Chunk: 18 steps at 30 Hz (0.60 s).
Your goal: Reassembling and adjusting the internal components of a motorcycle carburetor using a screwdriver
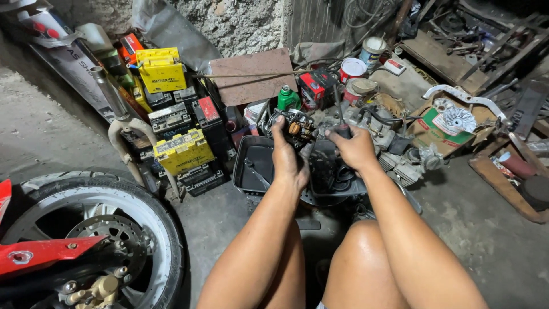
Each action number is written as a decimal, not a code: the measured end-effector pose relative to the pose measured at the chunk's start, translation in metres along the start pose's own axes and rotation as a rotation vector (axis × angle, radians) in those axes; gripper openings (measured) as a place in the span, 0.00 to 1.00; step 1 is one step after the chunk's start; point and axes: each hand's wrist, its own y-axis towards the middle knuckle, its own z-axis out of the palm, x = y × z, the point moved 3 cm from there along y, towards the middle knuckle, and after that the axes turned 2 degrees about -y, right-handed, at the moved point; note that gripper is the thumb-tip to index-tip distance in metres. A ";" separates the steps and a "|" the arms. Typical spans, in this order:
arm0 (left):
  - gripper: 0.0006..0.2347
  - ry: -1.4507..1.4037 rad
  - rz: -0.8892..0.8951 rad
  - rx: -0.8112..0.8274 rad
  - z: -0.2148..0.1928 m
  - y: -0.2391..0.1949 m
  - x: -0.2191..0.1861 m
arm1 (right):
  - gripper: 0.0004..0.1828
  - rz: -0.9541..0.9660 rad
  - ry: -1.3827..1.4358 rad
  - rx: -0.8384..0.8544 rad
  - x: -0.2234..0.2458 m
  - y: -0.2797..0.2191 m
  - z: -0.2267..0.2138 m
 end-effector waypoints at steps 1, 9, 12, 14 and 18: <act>0.21 0.001 -0.004 0.000 0.003 -0.003 0.000 | 0.10 0.003 -0.001 -0.003 0.003 -0.002 -0.001; 0.22 0.039 -0.025 0.036 0.012 -0.010 0.006 | 0.10 -0.226 0.394 0.111 0.071 -0.049 -0.019; 0.24 0.043 -0.025 0.030 0.013 -0.011 0.007 | 0.12 -0.279 0.350 0.131 0.061 -0.042 -0.022; 0.24 0.064 -0.024 0.044 0.012 -0.007 0.012 | 0.13 -0.290 0.297 0.129 0.066 -0.044 -0.030; 0.24 0.069 -0.025 0.068 0.007 -0.001 0.015 | 0.13 -0.298 0.221 0.125 0.098 -0.068 -0.035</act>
